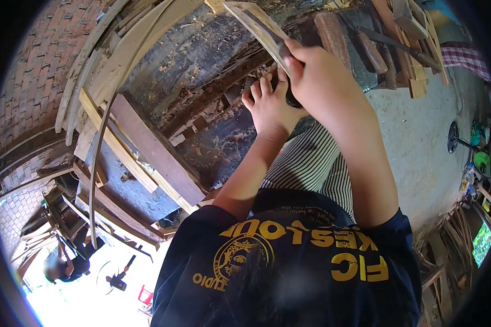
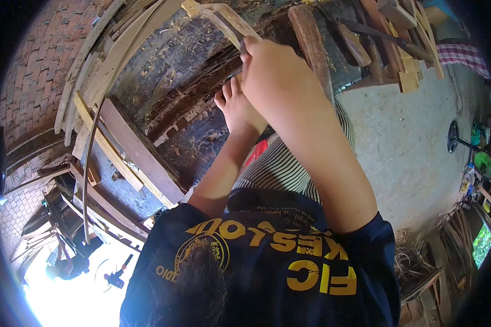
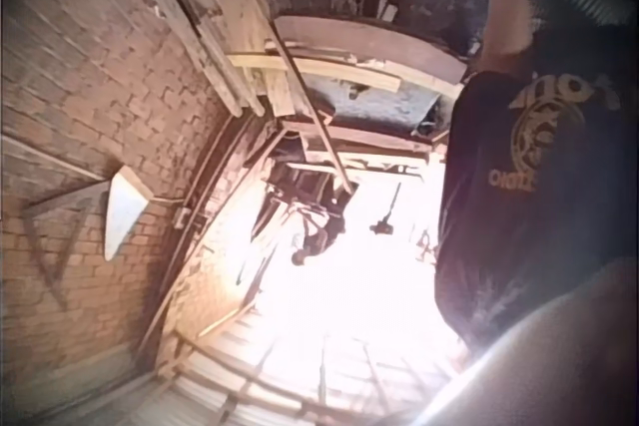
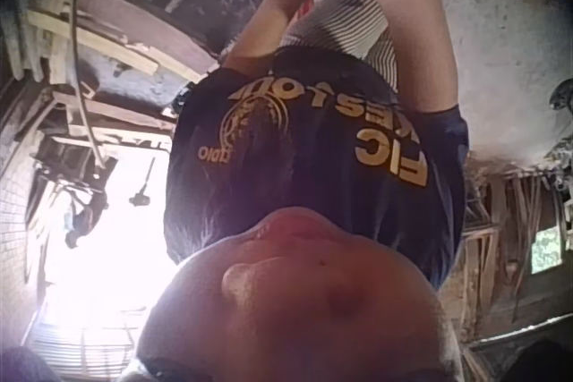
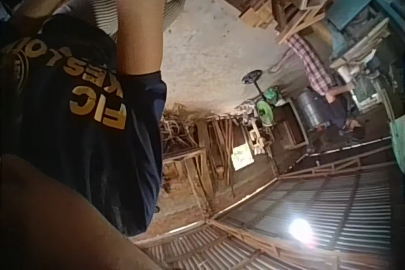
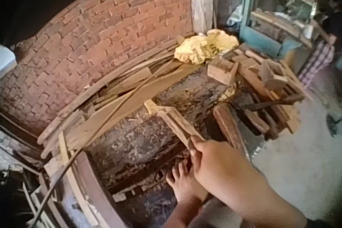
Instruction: Chiseling a block of wood on a workbench in a workshop.
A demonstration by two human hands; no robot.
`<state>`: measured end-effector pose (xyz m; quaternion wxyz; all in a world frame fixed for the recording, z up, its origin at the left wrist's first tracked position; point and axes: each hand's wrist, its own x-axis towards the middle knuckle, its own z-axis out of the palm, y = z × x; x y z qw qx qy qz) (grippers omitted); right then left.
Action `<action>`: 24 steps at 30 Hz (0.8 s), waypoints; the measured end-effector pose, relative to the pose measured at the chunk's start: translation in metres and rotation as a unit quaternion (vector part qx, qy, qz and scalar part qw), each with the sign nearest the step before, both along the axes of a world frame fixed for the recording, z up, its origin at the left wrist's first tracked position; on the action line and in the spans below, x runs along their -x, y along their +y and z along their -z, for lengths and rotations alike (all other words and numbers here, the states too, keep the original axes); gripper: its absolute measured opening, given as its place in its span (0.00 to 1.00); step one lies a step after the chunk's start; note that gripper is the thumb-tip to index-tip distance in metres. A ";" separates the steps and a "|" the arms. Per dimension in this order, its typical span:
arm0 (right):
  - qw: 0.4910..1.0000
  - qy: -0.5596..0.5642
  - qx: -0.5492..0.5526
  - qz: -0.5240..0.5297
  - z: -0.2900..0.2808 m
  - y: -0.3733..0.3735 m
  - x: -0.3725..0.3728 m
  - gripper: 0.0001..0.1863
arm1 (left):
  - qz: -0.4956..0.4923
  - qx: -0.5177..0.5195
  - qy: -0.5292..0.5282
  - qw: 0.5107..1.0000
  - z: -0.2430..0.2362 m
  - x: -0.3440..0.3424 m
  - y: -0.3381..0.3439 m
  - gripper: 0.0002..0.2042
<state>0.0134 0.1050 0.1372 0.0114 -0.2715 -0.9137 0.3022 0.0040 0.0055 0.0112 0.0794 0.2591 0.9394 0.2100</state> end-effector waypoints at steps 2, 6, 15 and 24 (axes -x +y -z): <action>1.000 0.011 -0.002 0.005 0.000 0.002 0.006 0.17 | 0.002 -0.014 0.007 1.000 -0.002 -0.001 0.001 0.44; 1.000 0.008 -0.003 -0.016 0.008 -0.003 -0.004 0.17 | -0.005 0.017 0.030 0.999 0.008 -0.002 0.000 0.46; 1.000 0.020 -0.010 0.010 0.014 0.008 0.027 0.17 | 0.012 -0.006 0.040 0.999 0.006 -0.002 0.001 0.40; 1.000 -0.012 -0.005 0.001 -0.003 -0.002 0.000 0.16 | 0.002 0.008 0.004 1.000 -0.004 0.000 0.004 0.40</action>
